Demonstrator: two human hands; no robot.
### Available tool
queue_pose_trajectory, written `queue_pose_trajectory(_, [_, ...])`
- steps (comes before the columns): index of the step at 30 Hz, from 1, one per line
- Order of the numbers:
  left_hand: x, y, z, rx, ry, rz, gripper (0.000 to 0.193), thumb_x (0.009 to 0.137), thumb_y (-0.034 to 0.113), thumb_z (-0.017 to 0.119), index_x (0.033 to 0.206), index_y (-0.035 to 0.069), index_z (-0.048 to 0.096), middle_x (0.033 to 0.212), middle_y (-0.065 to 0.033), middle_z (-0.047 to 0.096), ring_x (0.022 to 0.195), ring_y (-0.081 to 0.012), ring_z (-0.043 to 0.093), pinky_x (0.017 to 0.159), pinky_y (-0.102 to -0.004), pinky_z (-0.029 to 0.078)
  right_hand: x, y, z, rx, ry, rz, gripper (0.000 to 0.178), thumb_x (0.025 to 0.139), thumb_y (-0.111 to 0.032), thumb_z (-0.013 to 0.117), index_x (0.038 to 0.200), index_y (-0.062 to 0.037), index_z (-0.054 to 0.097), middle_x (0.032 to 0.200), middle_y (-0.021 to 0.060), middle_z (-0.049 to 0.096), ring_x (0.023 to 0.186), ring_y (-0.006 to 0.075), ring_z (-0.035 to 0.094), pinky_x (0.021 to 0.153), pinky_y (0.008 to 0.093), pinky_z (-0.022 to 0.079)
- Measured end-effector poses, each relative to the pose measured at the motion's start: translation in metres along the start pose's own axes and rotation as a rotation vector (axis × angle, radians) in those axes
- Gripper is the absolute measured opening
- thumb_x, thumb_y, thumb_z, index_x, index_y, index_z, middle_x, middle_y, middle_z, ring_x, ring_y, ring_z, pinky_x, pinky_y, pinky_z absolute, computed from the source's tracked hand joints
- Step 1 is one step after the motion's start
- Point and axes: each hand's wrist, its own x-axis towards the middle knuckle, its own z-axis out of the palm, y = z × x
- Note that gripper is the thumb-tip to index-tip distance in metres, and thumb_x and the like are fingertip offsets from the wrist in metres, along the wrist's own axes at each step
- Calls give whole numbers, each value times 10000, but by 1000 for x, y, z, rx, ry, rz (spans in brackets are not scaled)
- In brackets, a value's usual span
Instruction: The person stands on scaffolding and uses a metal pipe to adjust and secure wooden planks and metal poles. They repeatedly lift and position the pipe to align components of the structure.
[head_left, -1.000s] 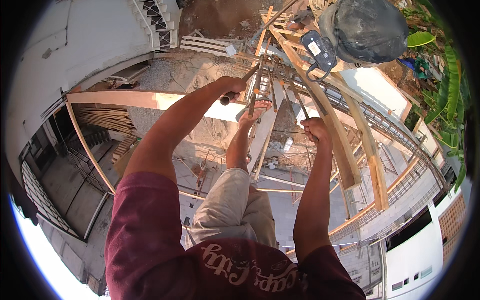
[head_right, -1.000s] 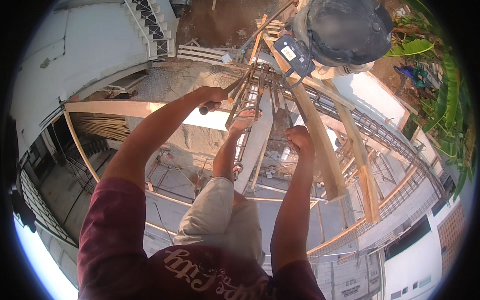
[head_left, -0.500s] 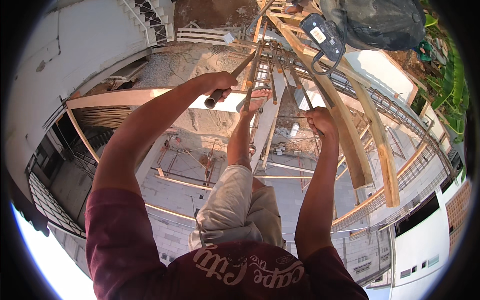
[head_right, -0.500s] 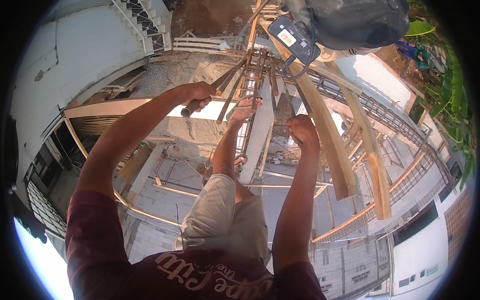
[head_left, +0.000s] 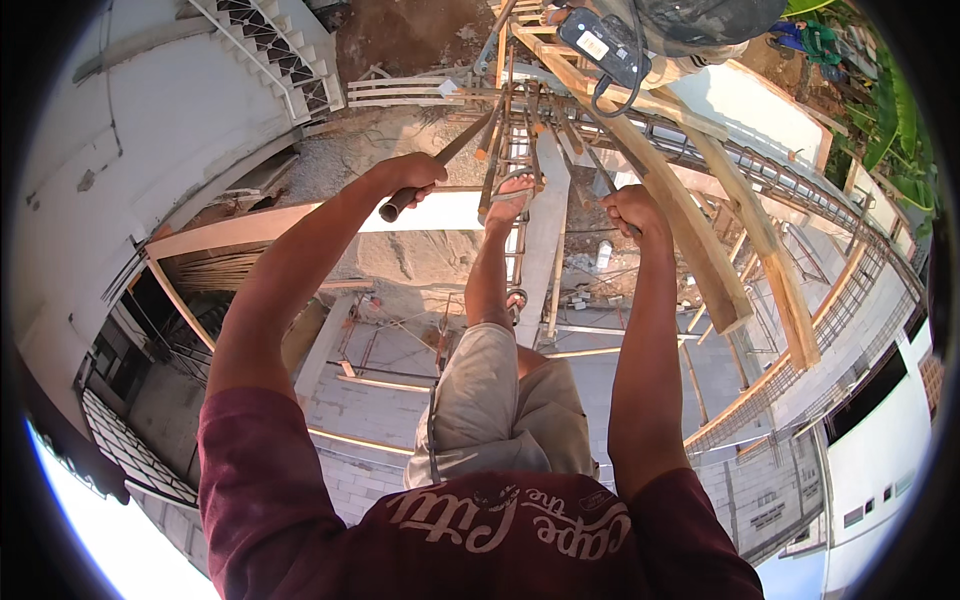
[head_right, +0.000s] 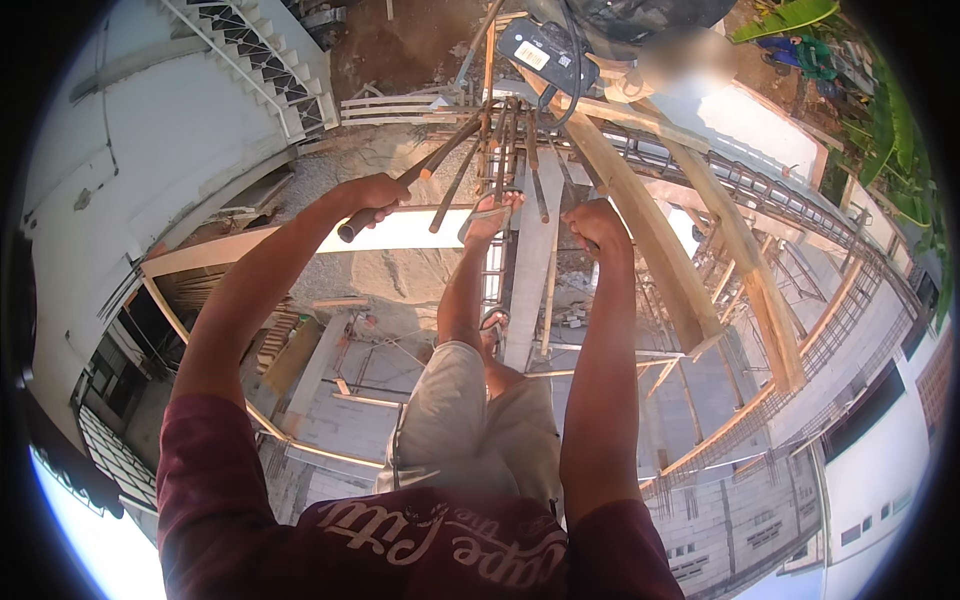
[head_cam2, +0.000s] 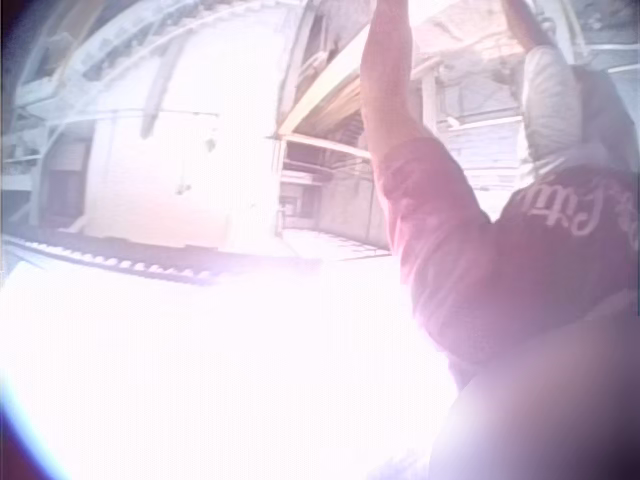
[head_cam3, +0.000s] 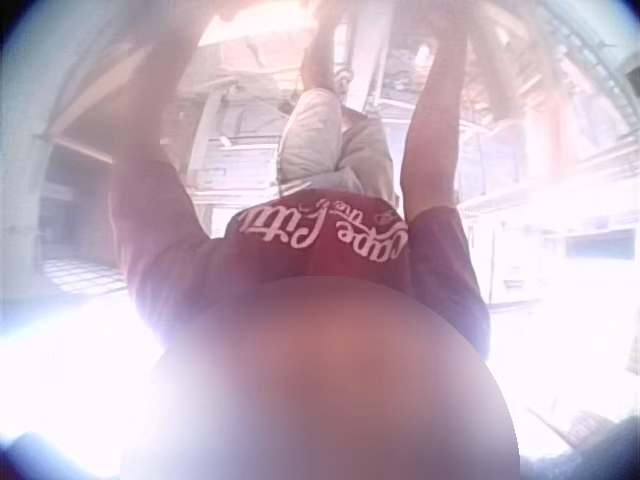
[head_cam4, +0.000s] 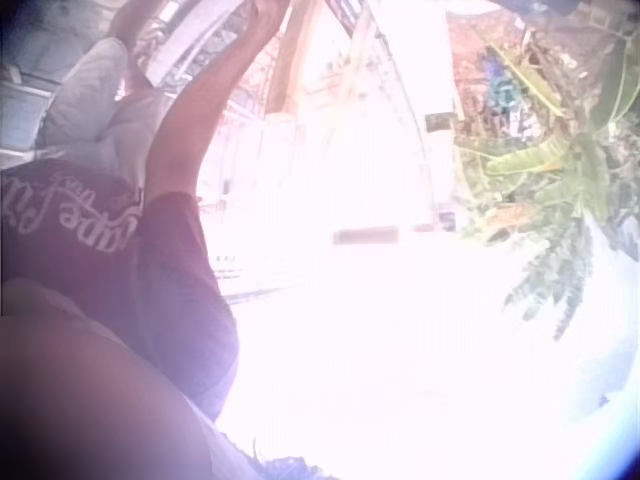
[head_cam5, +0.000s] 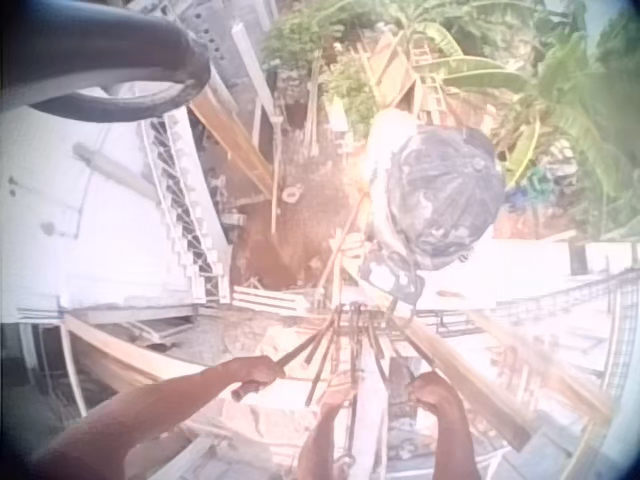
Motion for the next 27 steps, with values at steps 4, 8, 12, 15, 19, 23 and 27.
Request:
queue_pose_trajectory(4, [-20, 29, -13, 108, 47, -37, 216, 970, 221, 542, 860, 35, 547, 622, -43, 523, 469, -168, 488, 449, -372, 459, -3, -3, 3, -3, 15, -8, 427, 957, -207, 676, 597, -125, 462, 512, -6, 440, 363, 110, 364, 379, 329, 225])
queue_pose_trajectory(8, [-9, 58, 16, 706, 223, -62, 292, 942, 143, 574, 1170, -18, 659, 840, -110, 704, 666, -240, 691, 573, -370, 570, -3, -4, 3, -10, -6, -5, 315, 920, -173, 700, 661, -37, 582, 564, 38, 530, 439, 148, 461, 431, 356, 324])
queue_pose_trajectory(12, [-9, 54, 29, 1235, 343, 106, 410, 920, 160, 661, 1293, -9, 671, 1114, -134, 753, 978, -286, 761, 685, -378, 622, 1, -2, -1, 10, -26, -11, 302, 923, -167, 698, 675, -38, 583, 565, 37, 522, 439, 145, 461, 433, 354, 327])
queue_pose_trajectory(15, [-13, 47, 18, 1266, 489, 65, 270, 906, 174, 681, 1120, 23, 746, 1022, -152, 770, 952, -282, 768, 754, -389, 626, 6, -2, -2, -54, -46, 1, 323, 930, -183, 693, 667, -49, 561, 557, 35, 510, 435, 149, 457, 430, 357, 326])
queue_pose_trajectory(19, [-6, 47, 10, 1522, 436, -21, 384, 870, 119, 743, 1239, 20, 708, 1042, -79, 757, 837, -247, 763, 583, -390, 618, 9, 1, -3, -30, -72, 21, 366, 944, -213, 679, 646, -64, 530, 539, 36, 500, 418, 156, 449, 424, 363, 328])
queue_pose_trajectory(23, [-6, 35, 10, 1349, 507, -13, 365, 843, 147, 775, 1183, 27, 721, 960, -87, 743, 759, -231, 750, 526, -401, 599, 12, 4, -3, -50, -101, -10, 378, 945, -217, 671, 635, -69, 516, 523, 45, 498, 395, 166, 440, 414, 372, 328])
queue_pose_trajectory(27, [-16, 20, 22, 1329, 683, 49, 377, 881, 149, 749, 1224, 31, 644, 1012, -146, 730, 926, -271, 750, 643, -396, 619, 16, 6, -2, 9, -98, -25, 375, 935, -208, 674, 629, -69, 508, 522, 52, 505, 387, 173, 437, 408, 379, 327])
